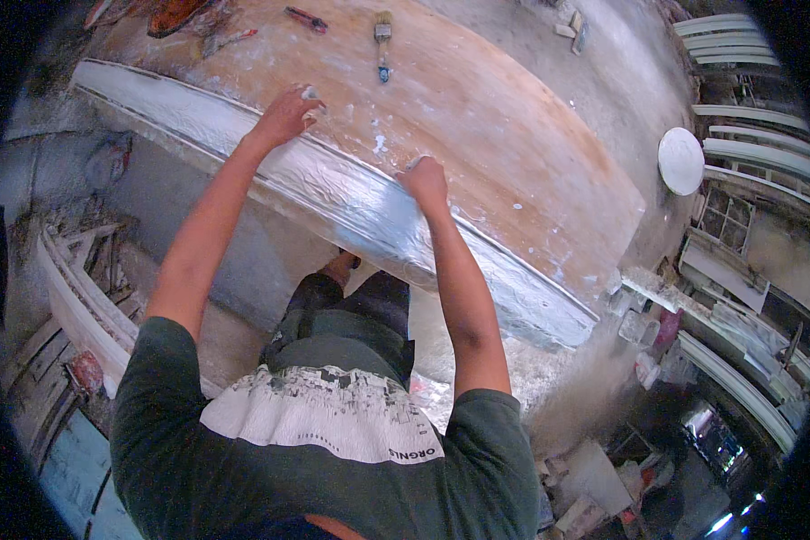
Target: The person applies a white paste-like filler to a long curved wooden mold using a cloth and hands, smoothing the surface along the length of the piece. The person repeatedly wipes and spreads the filler to even out the coating.
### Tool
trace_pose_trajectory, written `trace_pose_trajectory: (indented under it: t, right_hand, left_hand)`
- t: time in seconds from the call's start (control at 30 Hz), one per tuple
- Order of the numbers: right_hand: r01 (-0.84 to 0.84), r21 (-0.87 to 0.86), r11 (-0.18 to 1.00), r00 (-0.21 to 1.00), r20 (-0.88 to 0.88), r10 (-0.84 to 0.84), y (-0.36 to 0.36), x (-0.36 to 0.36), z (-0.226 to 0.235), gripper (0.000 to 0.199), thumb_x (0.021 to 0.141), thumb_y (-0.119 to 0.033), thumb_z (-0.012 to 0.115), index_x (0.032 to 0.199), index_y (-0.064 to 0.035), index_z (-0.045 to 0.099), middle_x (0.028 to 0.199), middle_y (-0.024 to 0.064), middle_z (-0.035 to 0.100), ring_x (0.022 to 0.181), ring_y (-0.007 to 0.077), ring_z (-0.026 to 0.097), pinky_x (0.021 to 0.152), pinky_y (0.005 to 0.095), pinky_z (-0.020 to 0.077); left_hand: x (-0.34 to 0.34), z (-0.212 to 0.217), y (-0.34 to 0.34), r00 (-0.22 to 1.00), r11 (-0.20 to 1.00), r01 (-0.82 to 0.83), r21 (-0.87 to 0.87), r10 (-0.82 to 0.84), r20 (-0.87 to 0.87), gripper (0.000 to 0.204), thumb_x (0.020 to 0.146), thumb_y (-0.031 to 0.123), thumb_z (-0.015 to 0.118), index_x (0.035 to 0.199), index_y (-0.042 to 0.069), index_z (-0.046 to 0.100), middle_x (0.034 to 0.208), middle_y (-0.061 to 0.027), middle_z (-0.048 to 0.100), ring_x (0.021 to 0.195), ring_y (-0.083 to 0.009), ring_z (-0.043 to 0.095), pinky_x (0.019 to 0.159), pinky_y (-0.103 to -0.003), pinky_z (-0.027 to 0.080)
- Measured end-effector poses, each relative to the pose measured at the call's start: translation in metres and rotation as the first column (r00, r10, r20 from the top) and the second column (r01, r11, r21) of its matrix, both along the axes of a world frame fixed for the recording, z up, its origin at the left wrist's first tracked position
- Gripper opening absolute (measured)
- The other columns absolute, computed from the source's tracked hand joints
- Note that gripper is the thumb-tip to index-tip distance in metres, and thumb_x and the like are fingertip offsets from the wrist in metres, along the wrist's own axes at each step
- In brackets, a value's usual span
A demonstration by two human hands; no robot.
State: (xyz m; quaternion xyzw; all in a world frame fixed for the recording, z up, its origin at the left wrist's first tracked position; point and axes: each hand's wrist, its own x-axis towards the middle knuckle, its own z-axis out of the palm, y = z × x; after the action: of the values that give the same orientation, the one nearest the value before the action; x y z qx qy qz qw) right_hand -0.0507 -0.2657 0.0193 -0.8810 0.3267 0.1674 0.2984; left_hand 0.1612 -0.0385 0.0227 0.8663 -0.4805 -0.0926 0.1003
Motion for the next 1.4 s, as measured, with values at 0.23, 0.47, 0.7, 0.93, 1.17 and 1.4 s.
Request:
trace_pose_trajectory:
  t: [0.23,0.47,0.7,0.93,1.17,1.4]
  right_hand:
    - [0.302,0.238,0.923,0.932,0.132,-0.338,-0.001,0.006,0.006,0.031,0.068,-0.024,0.073,0.083,0.0029,0.066,0.085,0.0216,0.066,0.082,0.0318,0.065,0.071,0.0373,0.0504]
    - [0.227,0.208,0.951,0.925,0.258,-0.277,0.012,-0.004,0.029,0.027,0.07,-0.021,0.071,0.084,0.0014,0.067,0.084,0.0202,0.066,0.079,0.0323,0.065,0.07,0.0376,0.0503]
    - [-0.192,0.217,0.957,0.931,0.35,0.107,0.072,-0.024,0.03,0.031,0.069,-0.016,0.068,0.088,0.0059,0.058,0.087,0.0239,0.059,0.086,0.0392,0.057,0.075,0.0444,0.0463]
    - [-0.229,0.155,0.961,0.81,0.578,0.1,0.124,0.018,0.073,0.034,0.069,-0.019,0.069,0.088,0.0033,0.052,0.095,0.0234,0.055,0.091,0.0387,0.052,0.083,0.0435,0.0431]
    - [-0.264,0.314,0.912,0.781,0.625,0.011,0.13,0.064,0.082,0.031,0.071,-0.018,0.07,0.092,0.0007,0.058,0.08,0.0192,0.06,0.076,0.0335,0.06,0.071,0.0418,0.047]
    - [-0.675,-0.172,0.717,0.666,0.276,0.693,0.175,0.126,0.056,0.033,0.072,-0.033,0.066,0.077,-0.0001,0.064,0.072,0.0203,0.062,0.068,0.0356,0.061,0.063,0.0439,0.0484]
  left_hand:
    - [0.012,-0.02,-0.026,0.883,0.874,0.464,0.142,-0.444,-0.152,0.035,0.07,0.025,0.07,0.102,0.014,0.062,0.129,-0.0142,0.044,0.121,-0.0314,0.04,0.098,-0.042,0.036]
    - [0.004,-0.015,-0.047,0.915,0.943,0.315,0.111,-0.27,-0.301,0.03,0.076,0.022,0.065,0.102,0.007,0.06,0.107,-0.0203,0.056,0.102,-0.0339,0.053,0.084,-0.042,0.043]
    - [-0.024,0.052,-0.039,0.526,0.761,-0.607,-0.23,0.167,-0.834,0.021,0.083,0.021,0.064,0.094,0.004,0.059,0.088,-0.01,0.063,0.08,-0.0187,0.061,0.073,-0.031,0.047]
    - [-0.072,0.135,0.023,0.015,0.322,-0.947,-0.018,-0.011,-1.0,0.033,0.079,0.017,0.069,0.105,0.004,0.053,0.092,-0.0044,0.061,0.08,-0.014,0.06,0.076,-0.027,0.047]
    - [-0.064,0.119,0.072,-0.083,0.376,-0.924,0.066,-0.027,-0.996,0.058,0.076,0.022,0.072,0.119,-0.002,0.042,0.103,-0.0078,0.058,0.095,-0.0152,0.058,0.083,-0.027,0.045]
    - [0.033,0.056,0.159,0.169,0.303,-0.951,-0.061,0.345,-0.923,0.04,0.074,0.022,0.072,0.1,-0.002,0.053,0.091,-0.0067,0.062,0.083,-0.0167,0.058,0.077,-0.03,0.045]
